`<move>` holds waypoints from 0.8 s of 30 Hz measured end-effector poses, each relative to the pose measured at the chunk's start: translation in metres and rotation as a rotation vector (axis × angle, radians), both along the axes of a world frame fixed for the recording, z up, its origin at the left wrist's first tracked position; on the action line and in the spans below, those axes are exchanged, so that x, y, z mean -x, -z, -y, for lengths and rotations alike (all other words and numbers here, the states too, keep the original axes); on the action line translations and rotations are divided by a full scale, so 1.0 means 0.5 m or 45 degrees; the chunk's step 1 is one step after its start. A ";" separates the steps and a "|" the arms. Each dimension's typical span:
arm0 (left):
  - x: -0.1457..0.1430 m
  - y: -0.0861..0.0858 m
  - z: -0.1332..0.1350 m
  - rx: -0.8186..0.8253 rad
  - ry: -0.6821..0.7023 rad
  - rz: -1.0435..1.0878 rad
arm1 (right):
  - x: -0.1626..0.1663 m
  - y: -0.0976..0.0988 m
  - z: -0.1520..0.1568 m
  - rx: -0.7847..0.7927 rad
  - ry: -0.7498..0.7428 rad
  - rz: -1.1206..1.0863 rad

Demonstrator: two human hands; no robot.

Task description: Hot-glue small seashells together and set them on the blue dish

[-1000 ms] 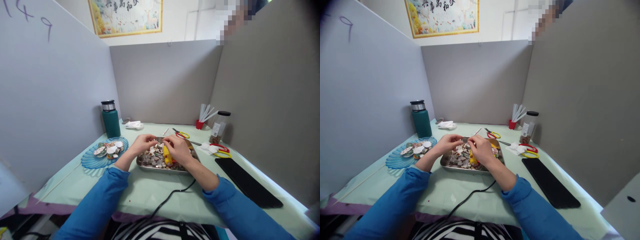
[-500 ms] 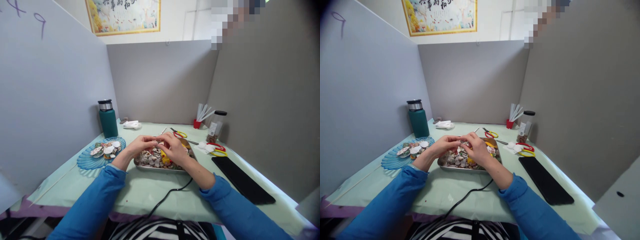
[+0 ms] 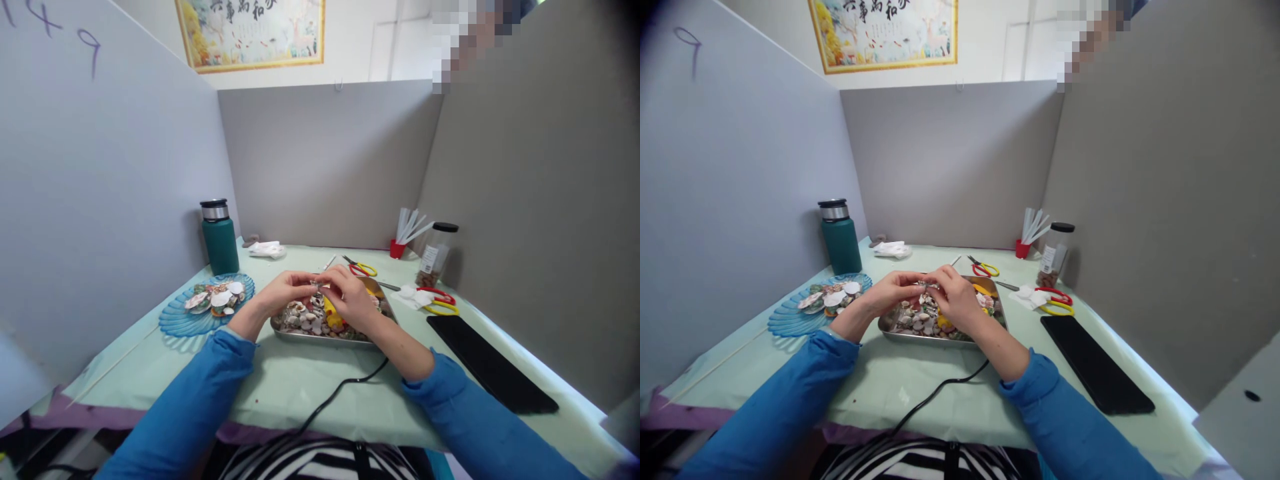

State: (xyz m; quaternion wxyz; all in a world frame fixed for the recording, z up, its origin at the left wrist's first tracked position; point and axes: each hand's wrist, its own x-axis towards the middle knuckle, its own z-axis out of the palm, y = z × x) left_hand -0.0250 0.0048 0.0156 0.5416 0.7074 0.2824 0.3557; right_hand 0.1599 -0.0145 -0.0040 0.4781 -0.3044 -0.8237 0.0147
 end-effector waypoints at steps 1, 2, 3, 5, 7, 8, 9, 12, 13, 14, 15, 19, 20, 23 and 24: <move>0.000 0.001 -0.001 -0.002 -0.001 -0.014 | 0.000 0.000 0.000 0.000 0.000 0.009; 0.001 0.002 -0.002 -0.003 -0.004 -0.022 | 0.000 0.000 0.000 0.002 0.003 0.019; 0.002 0.004 -0.003 -0.005 -0.007 -0.024 | 0.000 0.000 0.000 0.004 0.010 0.029; 0.003 0.006 -0.005 -0.018 -0.009 -0.018 | 0.000 0.001 0.000 0.011 0.027 0.049; 0.002 0.008 -0.006 -0.038 -0.018 -0.030 | 0.000 0.001 0.000 0.016 0.039 0.060; 0.002 0.008 -0.006 -0.049 -0.027 -0.047 | 0.000 0.001 0.000 0.016 0.039 0.062; 0.001 0.008 -0.006 -0.061 -0.040 -0.067 | 0.000 0.001 0.000 0.015 0.033 0.059; -0.001 0.004 -0.008 -0.100 -0.083 -0.142 | 0.001 0.000 0.002 0.003 0.028 0.004; 0.001 0.001 -0.010 -0.114 -0.109 -0.175 | 0.001 0.000 0.002 0.000 0.036 -0.022; 0.005 -0.002 -0.013 -0.136 -0.151 -0.218 | 0.001 0.000 0.003 -0.001 0.050 -0.045; 0.012 -0.005 -0.016 -0.171 -0.210 -0.271 | 0.001 0.000 0.003 0.001 0.068 -0.061; 0.071 -0.029 -0.033 -0.586 -0.668 -0.647 | 0.001 0.001 0.003 0.005 0.120 -0.073; 0.090 -0.035 -0.035 -0.700 -0.787 -0.794 | 0.001 0.001 0.003 0.005 0.122 -0.072; 0.143 -0.049 -0.034 -0.801 -0.961 -1.178 | 0.000 0.000 0.002 -0.001 0.114 -0.062; 0.156 -0.050 -0.032 -0.776 -0.996 -1.293 | -0.001 0.000 0.001 -0.004 0.110 -0.060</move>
